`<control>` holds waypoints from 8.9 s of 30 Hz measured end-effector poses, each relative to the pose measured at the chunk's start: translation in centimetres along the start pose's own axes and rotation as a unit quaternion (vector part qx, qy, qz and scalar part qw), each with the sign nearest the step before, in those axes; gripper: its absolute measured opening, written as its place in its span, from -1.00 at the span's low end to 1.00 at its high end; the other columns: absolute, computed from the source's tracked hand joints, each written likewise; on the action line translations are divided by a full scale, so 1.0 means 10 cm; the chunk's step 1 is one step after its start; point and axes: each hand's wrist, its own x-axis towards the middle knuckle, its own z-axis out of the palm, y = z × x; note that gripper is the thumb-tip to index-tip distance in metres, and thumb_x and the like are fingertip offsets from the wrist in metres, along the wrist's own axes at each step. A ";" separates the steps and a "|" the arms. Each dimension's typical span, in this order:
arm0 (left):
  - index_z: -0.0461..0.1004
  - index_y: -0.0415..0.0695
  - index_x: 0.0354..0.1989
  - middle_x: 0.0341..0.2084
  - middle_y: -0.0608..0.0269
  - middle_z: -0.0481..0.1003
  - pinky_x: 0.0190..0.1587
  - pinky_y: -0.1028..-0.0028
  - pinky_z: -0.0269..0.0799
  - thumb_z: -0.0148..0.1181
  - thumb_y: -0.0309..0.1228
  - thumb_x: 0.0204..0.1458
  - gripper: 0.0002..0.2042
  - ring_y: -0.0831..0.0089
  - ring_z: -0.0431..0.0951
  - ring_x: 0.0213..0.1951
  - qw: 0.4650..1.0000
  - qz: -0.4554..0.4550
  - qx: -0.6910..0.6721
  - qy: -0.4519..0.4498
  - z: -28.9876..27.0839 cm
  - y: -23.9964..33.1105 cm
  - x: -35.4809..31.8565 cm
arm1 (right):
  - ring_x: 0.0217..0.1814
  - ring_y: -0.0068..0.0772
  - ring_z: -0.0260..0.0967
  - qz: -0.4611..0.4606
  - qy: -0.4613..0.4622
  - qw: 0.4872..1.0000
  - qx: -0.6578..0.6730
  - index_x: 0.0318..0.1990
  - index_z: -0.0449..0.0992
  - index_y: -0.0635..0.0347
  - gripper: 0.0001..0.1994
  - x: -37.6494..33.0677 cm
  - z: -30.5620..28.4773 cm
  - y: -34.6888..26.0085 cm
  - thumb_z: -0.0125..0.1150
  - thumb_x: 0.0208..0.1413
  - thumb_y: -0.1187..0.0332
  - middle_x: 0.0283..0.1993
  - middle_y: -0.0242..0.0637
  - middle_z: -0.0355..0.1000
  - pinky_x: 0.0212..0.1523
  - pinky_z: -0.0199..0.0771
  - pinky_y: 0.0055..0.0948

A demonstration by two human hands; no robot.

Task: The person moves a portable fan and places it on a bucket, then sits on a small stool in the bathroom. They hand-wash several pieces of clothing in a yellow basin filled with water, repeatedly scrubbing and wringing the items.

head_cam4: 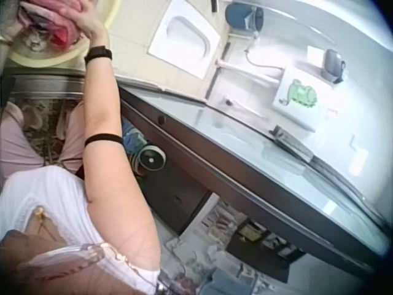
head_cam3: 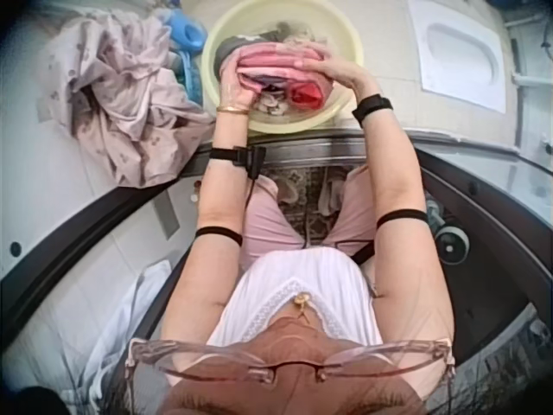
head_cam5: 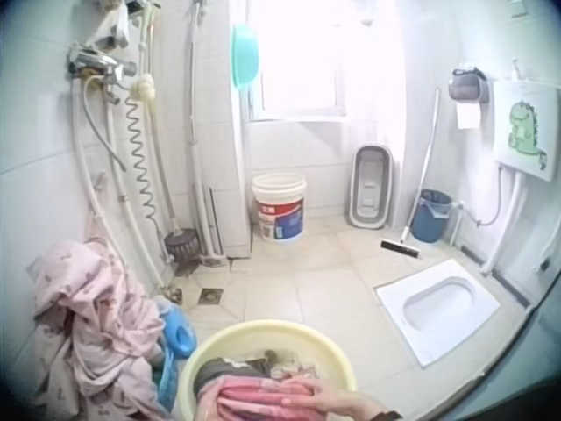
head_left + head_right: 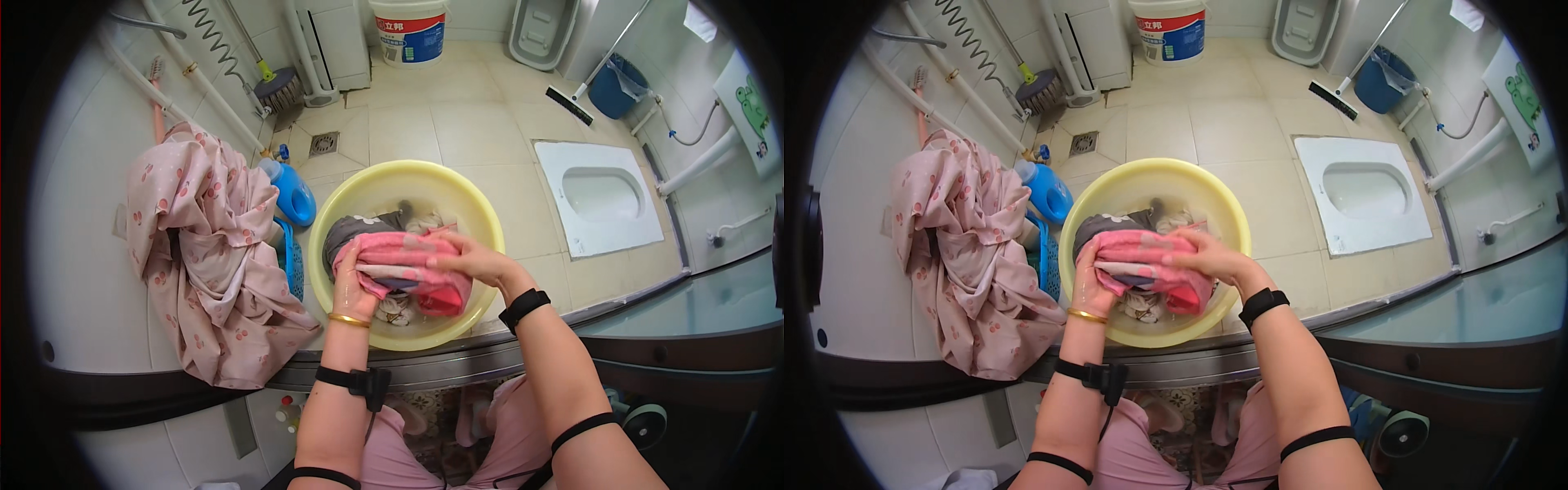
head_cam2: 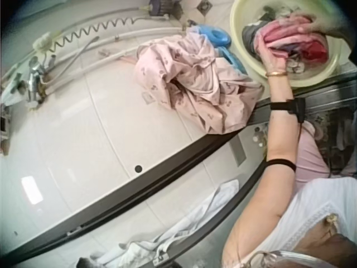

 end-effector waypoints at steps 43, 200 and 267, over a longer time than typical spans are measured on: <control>0.46 -0.21 -0.58 -0.80 0.33 0.40 -0.65 0.45 0.17 0.23 -0.10 -0.01 -0.62 0.47 0.29 -0.77 0.776 0.207 0.594 0.059 0.27 0.22 -0.25 | -0.23 -0.72 0.28 0.065 0.003 0.995 0.077 -0.17 0.47 0.17 -0.72 -0.10 -0.17 -0.40 0.06 0.18 0.15 -0.28 -0.52 0.41 -0.20 0.29 -0.65; 0.32 -0.03 -0.33 -0.47 0.34 0.35 -0.24 0.39 0.34 -0.22 -0.04 0.20 -0.67 0.40 0.39 -0.38 0.995 -0.050 0.039 0.083 0.07 -0.68 0.13 | -0.34 0.03 0.25 -0.091 0.366 0.891 -0.253 -0.51 0.37 0.25 -0.80 0.35 0.95 -0.05 0.18 -0.11 0.30 -0.39 -0.05 0.22 -0.36 0.25 -0.10; 0.36 -0.12 -0.13 -0.24 0.18 0.45 -0.09 0.27 0.41 -0.30 -0.06 0.22 -0.59 0.28 0.48 -0.18 0.949 -0.069 -0.097 -0.292 -0.15 -0.46 0.05 | -0.34 0.10 0.33 -0.130 0.363 0.892 -0.238 -0.45 0.29 0.24 -0.69 0.15 1.30 -0.13 0.04 0.08 0.15 -0.46 -0.02 0.30 -0.38 0.26 -0.11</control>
